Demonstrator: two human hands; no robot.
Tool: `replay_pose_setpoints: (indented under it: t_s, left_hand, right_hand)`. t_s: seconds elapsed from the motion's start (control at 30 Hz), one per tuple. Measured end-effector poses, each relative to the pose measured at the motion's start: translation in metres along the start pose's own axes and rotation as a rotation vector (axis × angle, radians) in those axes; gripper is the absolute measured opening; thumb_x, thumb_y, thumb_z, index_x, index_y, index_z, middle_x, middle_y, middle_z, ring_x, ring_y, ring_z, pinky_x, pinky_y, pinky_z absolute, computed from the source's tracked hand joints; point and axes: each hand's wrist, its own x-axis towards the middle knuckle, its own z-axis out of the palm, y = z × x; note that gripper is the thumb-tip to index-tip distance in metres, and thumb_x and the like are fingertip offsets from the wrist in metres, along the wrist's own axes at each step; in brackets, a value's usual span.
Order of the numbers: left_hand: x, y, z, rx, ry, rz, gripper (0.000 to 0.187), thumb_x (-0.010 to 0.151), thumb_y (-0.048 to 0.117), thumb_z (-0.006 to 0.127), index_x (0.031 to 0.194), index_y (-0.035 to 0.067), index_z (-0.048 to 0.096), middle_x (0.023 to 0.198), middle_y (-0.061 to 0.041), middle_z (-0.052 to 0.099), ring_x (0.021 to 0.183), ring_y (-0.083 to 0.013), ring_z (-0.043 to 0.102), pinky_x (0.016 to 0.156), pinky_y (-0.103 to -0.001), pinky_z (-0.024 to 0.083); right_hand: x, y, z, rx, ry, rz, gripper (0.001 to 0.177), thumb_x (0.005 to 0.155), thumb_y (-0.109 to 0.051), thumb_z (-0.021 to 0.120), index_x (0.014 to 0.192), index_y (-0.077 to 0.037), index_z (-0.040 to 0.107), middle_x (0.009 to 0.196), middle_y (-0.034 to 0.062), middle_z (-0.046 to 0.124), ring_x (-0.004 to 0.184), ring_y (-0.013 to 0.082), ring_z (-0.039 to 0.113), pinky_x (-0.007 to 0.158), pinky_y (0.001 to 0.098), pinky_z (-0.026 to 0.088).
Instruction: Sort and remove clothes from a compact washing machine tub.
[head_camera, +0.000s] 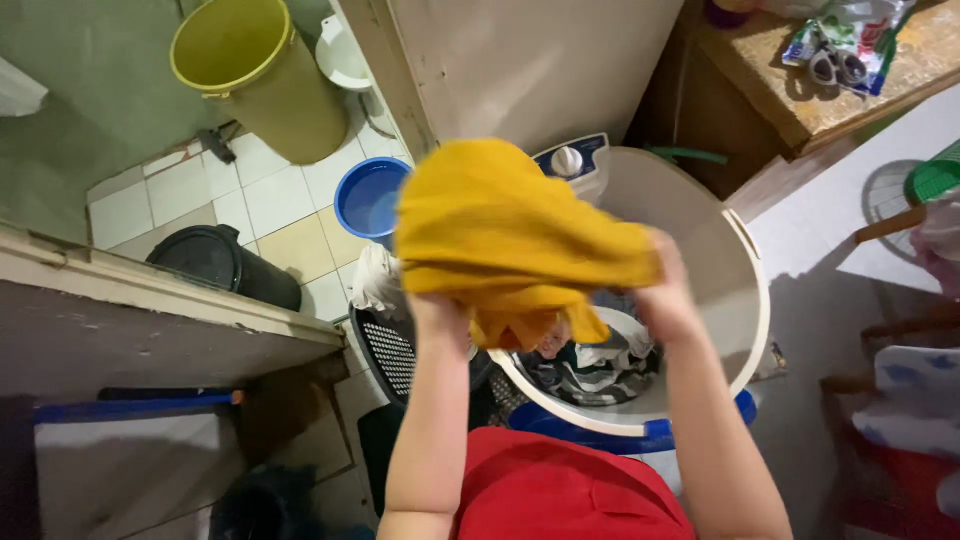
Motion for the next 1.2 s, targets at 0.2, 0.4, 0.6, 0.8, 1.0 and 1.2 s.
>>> replay_pose_setpoints:
  t_s: [0.2,0.4,0.6,0.8,1.0,1.2]
  left_hand:
    - [0.041,0.0,-0.067,0.096,0.082,0.065,0.056,0.1,0.04,0.052,0.149,0.013,0.047,0.144,-0.009,0.057,0.129,-0.0265,0.059,0.107,-0.046,0.051]
    - [0.049,0.01,-0.131,0.199,0.218,0.175,0.055,0.098,0.033,0.054,0.148,0.011,0.047,0.143,-0.011,0.057,0.127,-0.0277,0.058,0.107,-0.047,0.05]
    - [0.036,0.017,-0.179,0.293,0.373,0.246,0.054,0.096,0.026,0.056,0.147,0.009,0.047,0.141,-0.012,0.057,0.126,-0.0289,0.058,0.106,-0.047,0.05]
    - [0.029,0.016,-0.224,0.396,0.502,0.297,0.054,0.094,0.019,0.058,0.145,0.007,0.046,0.139,-0.014,0.057,0.125,-0.0301,0.058,0.105,-0.047,0.049]
    - [0.039,-0.012,-0.268,0.507,0.578,0.307,0.054,0.092,0.012,0.06,0.144,0.005,0.046,0.138,-0.015,0.057,0.123,-0.0312,0.058,0.104,-0.048,0.049]
    - [0.055,-0.059,-0.316,0.628,0.629,0.296,0.055,0.09,0.005,0.062,0.143,0.003,0.046,0.136,-0.017,0.057,0.122,-0.0324,0.057,0.104,-0.048,0.049]
  right_hand:
    - [-0.01,0.074,0.096,-0.607,-0.565,0.498,0.076,0.078,-0.035,0.085,0.145,-0.01,0.061,0.137,0.0144,0.07,0.127,0.0306,0.062,0.108,0.0453,0.052]
    - [0.002,0.064,0.193,0.37,-0.628,0.428,0.055,0.098,-0.028,0.059,0.148,-0.006,0.052,0.145,0.0132,0.061,0.131,0.0275,0.06,0.112,0.0429,0.047]
    - [-0.001,0.026,0.255,0.803,-0.519,0.618,0.047,0.102,-0.025,0.052,0.145,-0.006,0.051,0.139,0.0119,0.063,0.123,0.0268,0.062,0.107,0.0439,0.049]
    - [-0.017,0.054,0.27,0.315,-0.739,0.608,0.052,0.096,-0.021,0.062,0.145,-0.008,0.052,0.135,0.0045,0.065,0.119,0.018,0.063,0.099,0.0365,0.051]
    - [0.009,0.197,0.23,0.112,-0.503,0.535,0.059,0.096,-0.027,0.055,0.152,-0.011,0.047,0.155,0.0033,0.051,0.144,0.0187,0.042,0.117,0.0364,0.03]
    - [0.014,0.137,0.173,0.194,-0.392,0.632,0.063,0.099,-0.043,0.054,0.15,-0.005,0.051,0.157,0.0135,0.051,0.149,0.027,0.042,0.122,0.0451,0.027]
